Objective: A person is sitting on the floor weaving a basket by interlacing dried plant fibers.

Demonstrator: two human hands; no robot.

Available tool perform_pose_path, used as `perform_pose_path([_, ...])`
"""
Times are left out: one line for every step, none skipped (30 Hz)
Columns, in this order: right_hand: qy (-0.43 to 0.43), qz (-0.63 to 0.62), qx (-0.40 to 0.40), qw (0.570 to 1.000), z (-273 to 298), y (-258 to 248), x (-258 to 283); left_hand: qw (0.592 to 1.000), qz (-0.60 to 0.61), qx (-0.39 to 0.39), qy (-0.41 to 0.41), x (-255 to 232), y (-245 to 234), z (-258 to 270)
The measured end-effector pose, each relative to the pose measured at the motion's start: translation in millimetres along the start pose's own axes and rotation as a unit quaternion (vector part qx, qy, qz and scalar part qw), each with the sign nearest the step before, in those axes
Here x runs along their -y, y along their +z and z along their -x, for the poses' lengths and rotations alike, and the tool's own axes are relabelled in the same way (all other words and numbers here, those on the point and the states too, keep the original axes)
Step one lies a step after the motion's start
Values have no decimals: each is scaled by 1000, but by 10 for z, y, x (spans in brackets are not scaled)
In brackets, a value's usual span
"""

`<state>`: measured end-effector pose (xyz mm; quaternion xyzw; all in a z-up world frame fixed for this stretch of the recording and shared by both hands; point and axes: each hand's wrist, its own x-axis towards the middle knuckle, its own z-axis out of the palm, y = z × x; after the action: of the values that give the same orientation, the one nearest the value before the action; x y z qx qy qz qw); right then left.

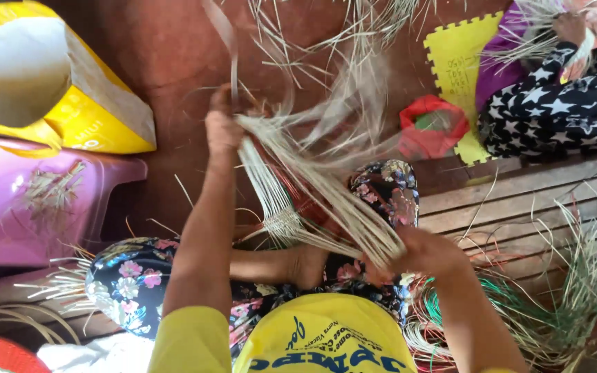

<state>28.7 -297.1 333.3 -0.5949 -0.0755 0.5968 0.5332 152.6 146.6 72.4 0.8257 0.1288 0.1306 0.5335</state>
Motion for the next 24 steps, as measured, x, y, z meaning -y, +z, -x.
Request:
perform_pose_path([-156, -15, 55, 986, 125, 152, 132, 995, 74, -68, -21, 477, 37, -65])
perform_pose_path([-310, -31, 107, 944, 250, 303, 262, 979, 146, -134, -41, 946, 84, -147])
perform_pose_path([-308, -34, 107, 945, 226, 76, -234, 979, 145, -133, -44, 629, -45, -69])
perform_pose_path([-177, -434, 186, 863, 297, -27, -808, 961, 168, -147, -162, 307, -156, 1])
perform_pose_path([-16, -752, 231, 617, 455, 24, -1431, 929, 189, -158, -277, -17, -267, 66])
perform_pose_path([-15, -754, 230, 615, 486, 189, -1402, 928, 188, -157, -280, 132, -185, -24])
perform_pose_path([-131, -565, 91, 809, 520, 358, -1372, 822, 403, -231, -329, 281, -104, -109])
perform_pose_path([-235, -314, -52, 919, 555, 523, -1341, 662, 590, -294, -356, 435, -37, -177])
perform_pose_path([-232, -315, -52, 919, 589, 521, -1294, 661, 589, -296, -358, 126, 7, -220])
perform_pose_path([-242, -282, -61, 927, 620, 541, -1254, 816, 463, -232, -257, -192, 69, -287])
perform_pose_path([-252, -247, -70, 933, 656, 558, -1211, 926, 314, -154, -142, -515, 133, -355])
perform_pose_path([-252, -248, -73, 933, 701, 576, -1054, 926, 314, -151, -143, -994, 92, -319])
perform_pose_path([-239, -227, -116, 937, 746, 598, -896, 964, 240, -114, 13, -1472, 44, -280])
perform_pose_path([-224, -205, -157, 940, 793, 628, -739, 971, 157, -72, 167, -1935, -23, -218])
perform_pose_path([-222, -206, -158, 940, 814, 623, -728, 971, 157, -71, 164, -2156, -81, -149])
perform_pose_path([-248, -230, -113, 934, 821, 613, -713, 961, 20, -51, 272, -2379, -151, -92])
perform_pose_path([-274, -253, -67, 925, 831, 608, -698, 921, -117, -28, 371, -2604, -225, -33])
perform_pose_path([-273, -254, -65, 926, 887, 638, -731, 921, -119, -29, 370, -2545, -281, -73])
perform_pose_path([-286, -281, -76, 913, 948, 670, -762, 905, -189, -8, 380, -2489, -340, -111])
perform_pose_path([-302, -306, -89, 899, 991, 690, -787, 884, -256, 13, 392, -2446, -392, -181])
perform_pose_path([-304, -305, -88, 898, 1090, 678, -907, 883, -258, 12, 393, -2207, -501, -314])
perform_pose_path([-331, -286, -105, 893, 1200, 665, -1029, 938, -178, -55, 292, -1974, -587, -453])
perform_pose_path([-357, -266, -123, 887, 1303, 649, -1155, 971, -94, -120, 184, -1734, -670, -596])
perform_pose_path([-354, -267, -125, 888, 1487, 575, -1530, 972, -92, -119, 181, -1567, -779, -678])
